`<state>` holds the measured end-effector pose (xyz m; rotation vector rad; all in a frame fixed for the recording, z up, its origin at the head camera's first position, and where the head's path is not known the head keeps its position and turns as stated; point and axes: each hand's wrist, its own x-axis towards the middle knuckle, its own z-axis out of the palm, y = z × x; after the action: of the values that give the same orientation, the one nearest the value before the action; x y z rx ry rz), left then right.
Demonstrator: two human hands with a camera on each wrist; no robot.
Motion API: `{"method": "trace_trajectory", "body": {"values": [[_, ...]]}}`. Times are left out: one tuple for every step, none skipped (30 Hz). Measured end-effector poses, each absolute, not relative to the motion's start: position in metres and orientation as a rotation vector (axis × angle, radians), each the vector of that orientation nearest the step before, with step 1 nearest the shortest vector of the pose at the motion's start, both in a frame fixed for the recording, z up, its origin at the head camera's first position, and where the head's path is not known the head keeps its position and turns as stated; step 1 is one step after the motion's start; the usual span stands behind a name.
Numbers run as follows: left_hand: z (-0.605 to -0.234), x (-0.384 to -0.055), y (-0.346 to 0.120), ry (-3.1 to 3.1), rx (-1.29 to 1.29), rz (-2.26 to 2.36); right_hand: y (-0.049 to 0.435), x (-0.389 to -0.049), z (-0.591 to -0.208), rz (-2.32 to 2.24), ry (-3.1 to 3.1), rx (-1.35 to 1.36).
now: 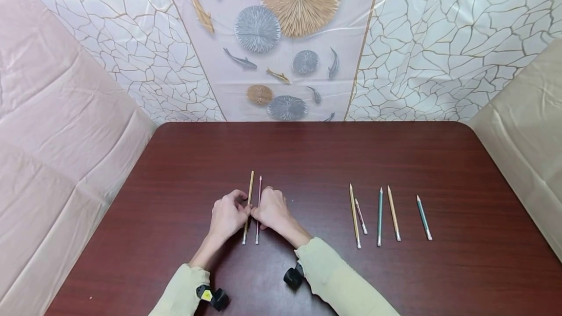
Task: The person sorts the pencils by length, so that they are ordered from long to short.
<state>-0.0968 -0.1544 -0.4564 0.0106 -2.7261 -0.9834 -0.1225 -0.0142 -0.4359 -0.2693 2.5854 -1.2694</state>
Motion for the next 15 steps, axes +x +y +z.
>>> {"method": "trace_trajectory", "body": {"values": [[-0.4567, -0.0969, -0.1544, -2.725, 0.008, -0.982, -0.0136, -0.1225, -0.4362, -1.277, 2.582, -0.272], [-0.4570, -0.0972, -0.1544, -2.723, 0.005, -0.981, -0.0130, -0.1226, -0.4365, -1.286, 2.578, -0.273], [-0.4573, -0.0974, -0.1545, -2.723, 0.005, -0.983, -0.0123, -0.1226, -0.4370, -1.296, 2.574, -0.279], [-0.4574, -0.0976, -0.1545, -2.723, 0.005, -0.987, -0.0115, -0.1225, -0.4374, -1.308, 2.568, -0.282], [-0.4574, -0.0977, -0.1545, -2.721, 0.007, -0.994, -0.0108, -0.1224, -0.4376, -1.320, 2.564, -0.288], [-0.4572, -0.0977, -0.1545, -2.721, 0.009, -1.000, -0.0100, -0.1224, -0.4383, -1.330, 2.561, -0.294], [-0.4570, -0.0977, -0.1545, -2.721, 0.013, -1.007, -0.0092, -0.1223, -0.4389, -1.340, 2.559, -0.299], [-0.4568, -0.0978, -0.1545, -2.722, 0.020, -1.015, -0.0086, -0.1223, -0.4395, -1.348, 2.560, -0.304], [-0.4566, -0.0975, -0.1546, -2.723, 0.027, -1.025, -0.0080, -0.1222, -0.4403, -1.354, 2.560, -0.306], [-0.4564, -0.0973, -0.1546, -2.723, 0.033, -1.031, -0.0076, -0.1222, -0.4408, -1.358, 2.561, -0.308], [-0.4563, -0.0971, -0.1548, -2.722, 0.037, -1.036, -0.0073, -0.1220, -0.4414, -1.362, 2.562, -0.310], [-0.4564, -0.0969, -0.1550, -2.722, 0.040, -1.040, -0.0069, -0.1219, -0.4419, -1.366, 2.561, -0.312], [-0.4567, -0.0968, -0.1553, -2.721, 0.043, -1.045, -0.0066, -0.1217, -0.4423, -1.371, 2.561, -0.316], [-0.4569, -0.0967, -0.1555, -2.718, 0.044, -1.044, -0.0064, -0.1215, -0.4424, -1.377, 2.558, -0.321], [-0.4572, -0.0965, -0.1557, -2.714, 0.044, -1.048, -0.0061, -0.1212, -0.4428, -1.383, 2.556, -0.328]]}}
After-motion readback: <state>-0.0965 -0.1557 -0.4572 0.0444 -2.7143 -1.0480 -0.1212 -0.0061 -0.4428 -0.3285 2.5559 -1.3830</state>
